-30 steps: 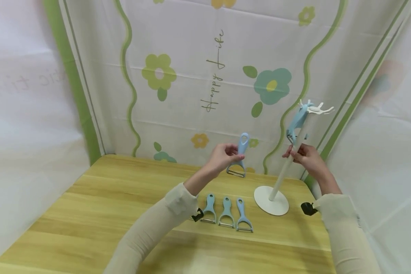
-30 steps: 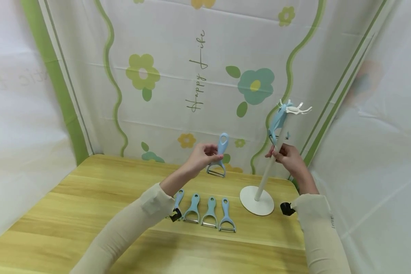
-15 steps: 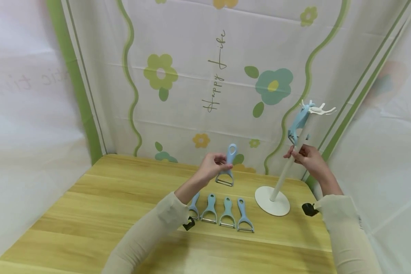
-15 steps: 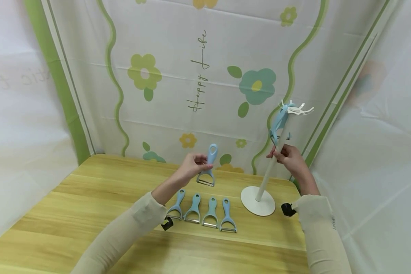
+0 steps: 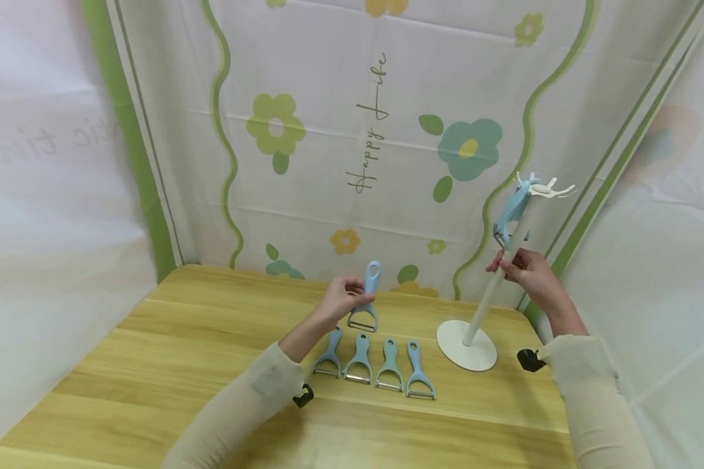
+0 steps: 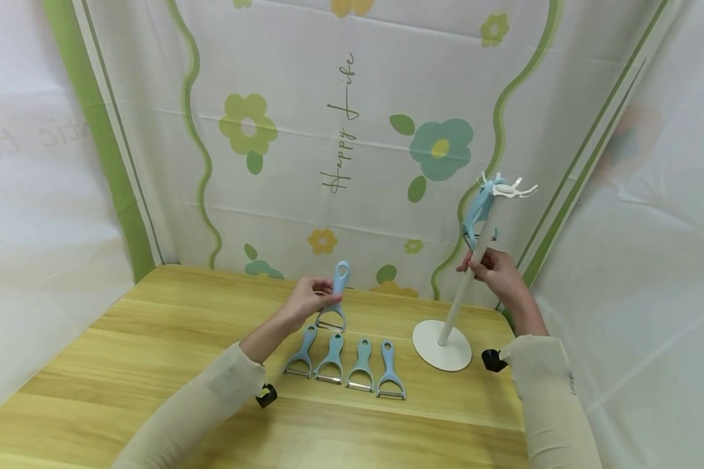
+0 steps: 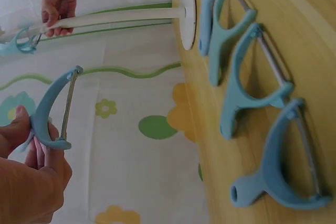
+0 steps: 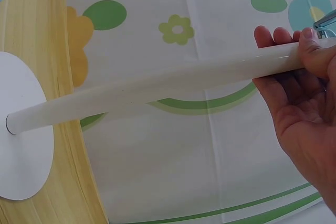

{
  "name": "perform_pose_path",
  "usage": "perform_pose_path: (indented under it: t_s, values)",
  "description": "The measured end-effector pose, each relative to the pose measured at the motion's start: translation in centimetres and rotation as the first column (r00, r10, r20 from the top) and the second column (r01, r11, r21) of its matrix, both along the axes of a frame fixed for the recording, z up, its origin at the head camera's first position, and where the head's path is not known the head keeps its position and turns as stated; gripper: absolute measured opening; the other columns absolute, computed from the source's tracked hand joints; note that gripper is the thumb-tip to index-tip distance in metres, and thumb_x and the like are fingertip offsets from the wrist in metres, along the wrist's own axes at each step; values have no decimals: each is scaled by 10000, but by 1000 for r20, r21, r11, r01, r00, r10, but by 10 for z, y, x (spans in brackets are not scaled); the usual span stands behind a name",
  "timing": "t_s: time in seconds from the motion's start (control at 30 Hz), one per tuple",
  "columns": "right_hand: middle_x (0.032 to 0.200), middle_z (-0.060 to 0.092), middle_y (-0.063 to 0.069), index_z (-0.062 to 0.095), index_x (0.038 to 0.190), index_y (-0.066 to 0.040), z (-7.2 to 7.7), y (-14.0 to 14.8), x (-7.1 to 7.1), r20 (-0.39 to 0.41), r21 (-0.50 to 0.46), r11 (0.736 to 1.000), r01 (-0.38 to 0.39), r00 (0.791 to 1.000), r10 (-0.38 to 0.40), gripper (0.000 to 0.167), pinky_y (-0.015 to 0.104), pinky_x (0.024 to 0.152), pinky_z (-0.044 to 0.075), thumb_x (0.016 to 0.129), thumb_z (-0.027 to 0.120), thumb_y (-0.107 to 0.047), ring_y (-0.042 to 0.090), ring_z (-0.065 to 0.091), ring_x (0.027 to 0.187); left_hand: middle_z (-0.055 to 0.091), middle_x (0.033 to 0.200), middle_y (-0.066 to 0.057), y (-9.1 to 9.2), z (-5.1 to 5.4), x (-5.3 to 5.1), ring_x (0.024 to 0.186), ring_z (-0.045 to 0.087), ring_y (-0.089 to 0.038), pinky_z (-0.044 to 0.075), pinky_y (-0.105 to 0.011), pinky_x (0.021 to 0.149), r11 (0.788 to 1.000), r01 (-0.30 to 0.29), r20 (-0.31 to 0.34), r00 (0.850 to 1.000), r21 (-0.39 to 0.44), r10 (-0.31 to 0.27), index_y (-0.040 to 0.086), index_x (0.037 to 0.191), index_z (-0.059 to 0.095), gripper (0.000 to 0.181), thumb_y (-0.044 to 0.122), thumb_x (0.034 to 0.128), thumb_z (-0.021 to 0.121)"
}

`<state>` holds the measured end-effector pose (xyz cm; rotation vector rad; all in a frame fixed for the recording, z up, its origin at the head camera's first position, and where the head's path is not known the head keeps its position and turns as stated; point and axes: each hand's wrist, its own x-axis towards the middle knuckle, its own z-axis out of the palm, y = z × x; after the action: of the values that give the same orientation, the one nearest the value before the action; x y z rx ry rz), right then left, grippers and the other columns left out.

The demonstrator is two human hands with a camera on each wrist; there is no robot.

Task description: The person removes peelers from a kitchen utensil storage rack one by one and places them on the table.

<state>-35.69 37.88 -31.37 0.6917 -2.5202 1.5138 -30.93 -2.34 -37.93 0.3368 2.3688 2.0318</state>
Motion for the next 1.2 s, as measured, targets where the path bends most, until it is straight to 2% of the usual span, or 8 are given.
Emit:
perform_pose_path:
  t_s: [0.23,0.47,0.67,0.83,0.97,1.2]
  values:
    - [950,699,-112,512,1148,148,-1,-1,0,-7,4,1000,1,1000,-1,314,122,813,545,1045,510,-149,-22,679,935,688,848,-90,-19,-13,5,782,629,-148,550,-251,677,997,-56,20,998,-61,58,-52,955,683,159,40,854,764]
    - [948,702,-106,573,1109,54,-2,0,-1,-7,0,1000,3,1000,-3,231,126,813,547,1043,517,-160,-14,681,939,686,869,-96,-35,-30,6,773,632,-142,575,-265,692,993,-79,57,995,-87,85,-55,969,692,151,32,862,753]
    - [938,707,-88,527,1116,153,-2,-1,-1,-7,-39,999,-22,1000,22,294,138,796,557,1034,526,-129,10,693,926,692,954,-150,-51,-40,8,823,663,-184,604,-392,798,989,-86,80,992,-120,96,-64,997,689,162,36,878,736]
    - [930,702,-111,520,1117,167,-1,-2,-1,-17,-21,1000,-11,1000,11,313,136,794,556,1037,521,-136,0,690,921,687,962,-146,-68,-54,7,817,667,-189,596,-390,786,988,-83,122,988,-131,99,-56,1004,688,152,46,895,723]
    - [932,696,-122,510,1131,173,-1,-2,-1,-15,-4,1000,-2,1000,2,330,131,802,553,1043,511,-145,0,687,929,697,943,-153,-79,-62,8,819,674,-213,593,-419,787,983,-79,126,987,-168,101,-63,1023,684,173,64,909,714]
    - [935,695,-119,506,1142,170,0,-2,0,-8,-2,1000,3,1000,-3,335,128,805,551,1043,512,-150,-16,682,923,719,894,-142,-96,-74,8,778,671,-181,578,-323,735,964,-94,156,978,-248,135,-69,1024,692,185,77,913,712]
